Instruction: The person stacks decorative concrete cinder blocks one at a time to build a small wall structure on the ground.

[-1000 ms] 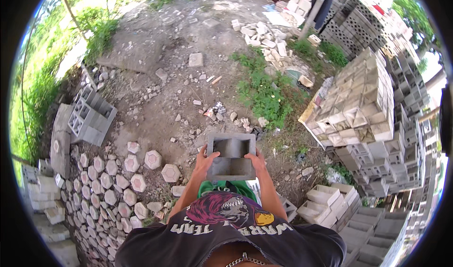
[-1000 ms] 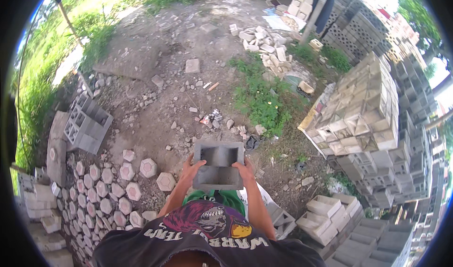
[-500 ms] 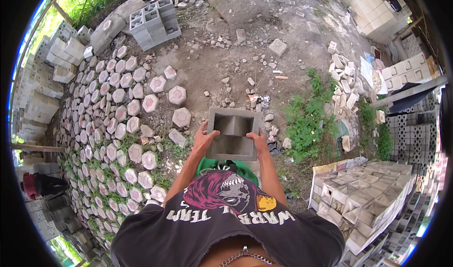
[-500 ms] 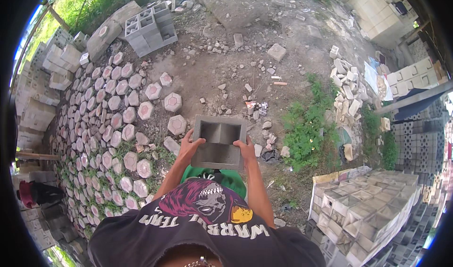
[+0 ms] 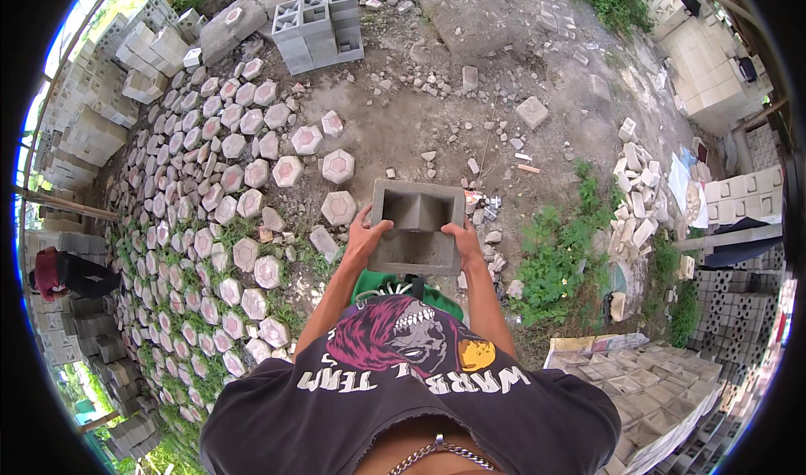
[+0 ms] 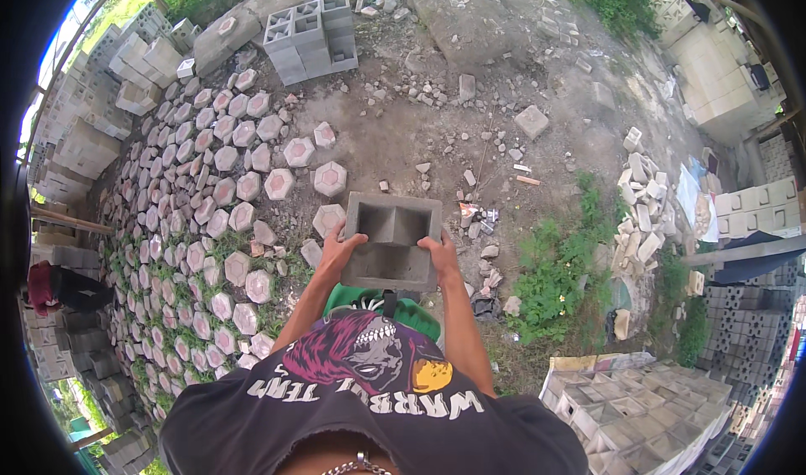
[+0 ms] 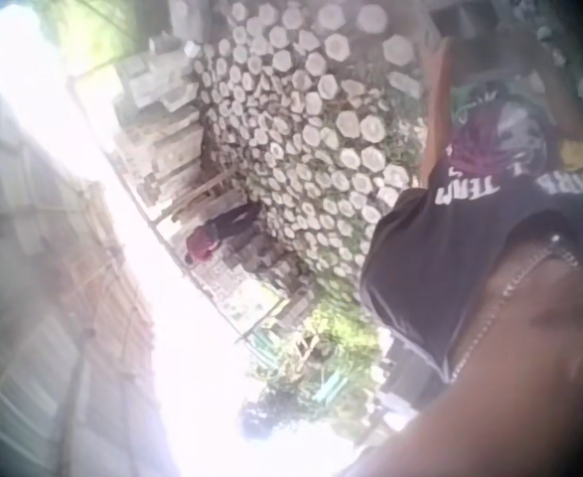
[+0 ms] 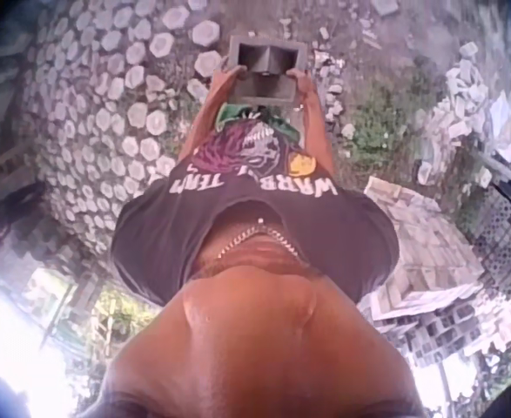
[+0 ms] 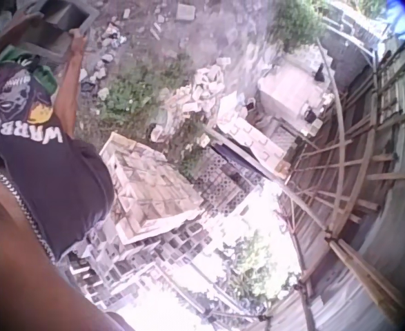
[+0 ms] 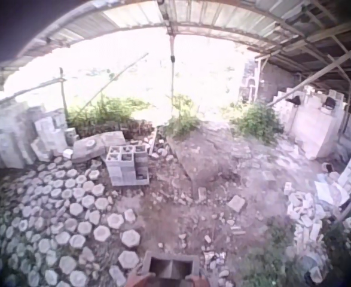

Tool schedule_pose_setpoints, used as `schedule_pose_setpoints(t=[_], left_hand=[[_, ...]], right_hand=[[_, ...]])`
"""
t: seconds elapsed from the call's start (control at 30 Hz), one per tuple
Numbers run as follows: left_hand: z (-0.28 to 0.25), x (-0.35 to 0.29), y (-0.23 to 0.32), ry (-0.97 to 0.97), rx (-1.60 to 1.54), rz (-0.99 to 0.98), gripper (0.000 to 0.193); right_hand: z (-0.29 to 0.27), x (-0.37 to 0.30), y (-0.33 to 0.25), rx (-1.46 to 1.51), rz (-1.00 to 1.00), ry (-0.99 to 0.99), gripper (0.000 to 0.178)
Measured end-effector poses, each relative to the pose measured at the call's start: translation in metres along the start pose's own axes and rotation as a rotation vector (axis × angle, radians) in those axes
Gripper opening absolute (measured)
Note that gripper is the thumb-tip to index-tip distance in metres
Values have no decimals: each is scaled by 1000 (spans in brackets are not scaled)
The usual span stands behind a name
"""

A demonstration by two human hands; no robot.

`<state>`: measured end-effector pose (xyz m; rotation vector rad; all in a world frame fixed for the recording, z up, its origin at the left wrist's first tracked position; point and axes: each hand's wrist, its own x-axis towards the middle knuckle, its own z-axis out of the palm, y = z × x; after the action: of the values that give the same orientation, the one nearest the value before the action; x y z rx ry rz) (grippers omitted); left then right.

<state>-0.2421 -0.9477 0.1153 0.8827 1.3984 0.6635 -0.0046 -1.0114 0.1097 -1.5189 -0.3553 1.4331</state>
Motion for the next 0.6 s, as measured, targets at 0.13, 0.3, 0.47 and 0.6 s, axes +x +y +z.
schedule_pose_setpoints(t=[0.13,0.3,0.47,0.6], left_hand=[[4,61,30,-52,-116,14,86],[-4,157,57,-53,3,57,88],[-14,216,104,5,-16,68,86],[-27,254,135,34,-72,46,86]], right_hand=[[18,69,-22,-53,-3,25,58],[50,155,-54,-21,-69,3,63],[85,219,-85,-20,-55,20,64],[120,259,-118,-62,-17,-23,64]])
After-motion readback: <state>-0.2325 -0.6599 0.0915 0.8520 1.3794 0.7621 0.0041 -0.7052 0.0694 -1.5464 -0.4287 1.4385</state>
